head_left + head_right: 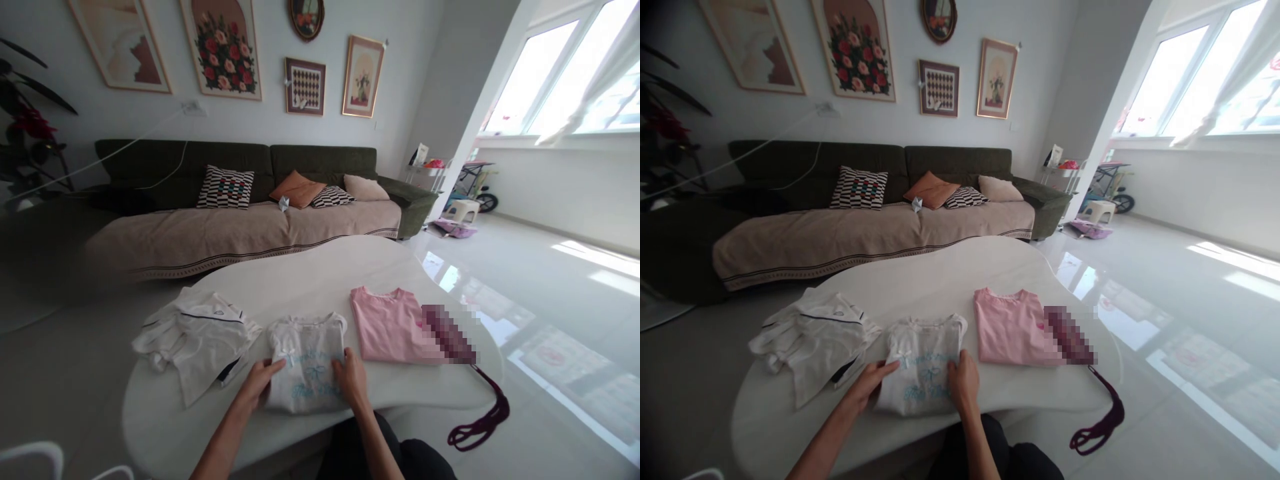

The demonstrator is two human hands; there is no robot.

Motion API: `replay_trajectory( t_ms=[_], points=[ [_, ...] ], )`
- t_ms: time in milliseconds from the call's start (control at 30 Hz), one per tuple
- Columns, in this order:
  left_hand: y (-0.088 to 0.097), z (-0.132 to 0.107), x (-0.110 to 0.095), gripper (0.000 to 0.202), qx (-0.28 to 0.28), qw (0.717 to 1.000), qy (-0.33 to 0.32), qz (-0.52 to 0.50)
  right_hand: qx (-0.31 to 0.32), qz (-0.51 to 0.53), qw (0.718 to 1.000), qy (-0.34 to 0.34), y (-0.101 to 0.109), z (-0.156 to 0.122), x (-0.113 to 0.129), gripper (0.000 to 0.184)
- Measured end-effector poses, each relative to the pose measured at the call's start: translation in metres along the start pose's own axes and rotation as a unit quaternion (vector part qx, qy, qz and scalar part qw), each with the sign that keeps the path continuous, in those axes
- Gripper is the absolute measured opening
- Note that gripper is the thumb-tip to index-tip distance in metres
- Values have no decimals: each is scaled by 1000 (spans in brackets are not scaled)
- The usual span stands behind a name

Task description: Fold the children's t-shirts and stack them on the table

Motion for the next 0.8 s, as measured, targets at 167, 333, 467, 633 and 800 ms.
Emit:
replay_trajectory(
  t_ms=[167, 333, 467, 633, 800],
  points=[
    [-29, -2, -39, 57, 69, 969, 30, -235, -5, 44, 998, 48, 29, 11, 5, 34],
    [-94, 27, -107, 69, 131, 938, -13, -321, -61, 82, 993, 61, 104, 50, -23, 38],
    [-160, 64, -145, 65, 163, 932, -48, -320, -124, 6, 992, 17, 165, 92, -75, 39],
    [-216, 99, -123, 60, 125, 979, -35, -159, -86, -120, 988, -50, 172, 124, -133, 42],
    [-223, 94, -86, 53, 106, 987, -38, -111, -134, -221, 964, -60, 141, 110, -127, 58]
  ],
)
Point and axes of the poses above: each hand's wrist, its own z-axis towards the middle knuckle, its own y-axis out of the back of the hand, x = y × z, the point moved 10 cm from there along z, towards the middle knuckle, and after that the axes turned 5 degrees about -y, right-handed, at the moved point
